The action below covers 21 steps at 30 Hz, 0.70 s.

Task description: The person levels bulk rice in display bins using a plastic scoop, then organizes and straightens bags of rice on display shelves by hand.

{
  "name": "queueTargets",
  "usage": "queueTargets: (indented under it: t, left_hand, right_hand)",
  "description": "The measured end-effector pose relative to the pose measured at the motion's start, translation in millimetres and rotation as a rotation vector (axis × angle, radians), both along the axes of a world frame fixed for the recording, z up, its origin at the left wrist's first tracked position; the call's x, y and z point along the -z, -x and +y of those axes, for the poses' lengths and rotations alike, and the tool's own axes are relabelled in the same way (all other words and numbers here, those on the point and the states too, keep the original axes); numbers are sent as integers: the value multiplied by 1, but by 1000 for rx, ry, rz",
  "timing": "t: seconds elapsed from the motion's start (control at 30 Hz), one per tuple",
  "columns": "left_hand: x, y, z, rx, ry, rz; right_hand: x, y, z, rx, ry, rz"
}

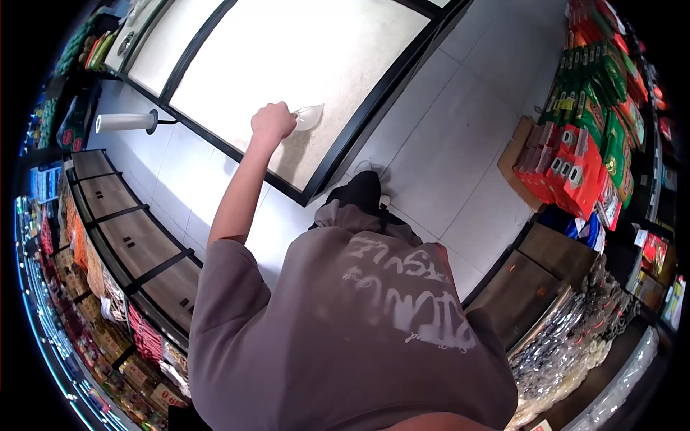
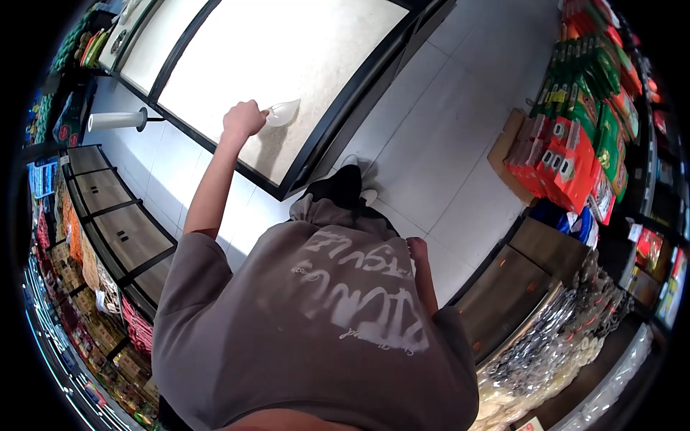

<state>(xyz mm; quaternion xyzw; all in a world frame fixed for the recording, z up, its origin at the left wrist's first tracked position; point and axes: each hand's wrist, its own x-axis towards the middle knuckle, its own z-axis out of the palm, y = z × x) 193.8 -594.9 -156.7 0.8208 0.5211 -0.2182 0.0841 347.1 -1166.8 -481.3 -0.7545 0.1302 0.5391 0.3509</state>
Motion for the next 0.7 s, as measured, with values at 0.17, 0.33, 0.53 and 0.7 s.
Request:
queueTargets:
  t: [0.17,0.33,0.53,0.7]
  left_hand:
    - [119,19,-7,-368,-12,-306]
    - [134,2,-9,-493,19,-391]
    - [117,-44,2,-547,54,-283]
    - [116,-68,26,-593,100,-235]
  right_hand:
    - [-82,-29,42,-65,-36,-116]
    - [-49,-77,19,-265,-130,-180]
    - [-3,-153,7,-749,-240,-281]
    - [-114,-222,144,-249,80,13]
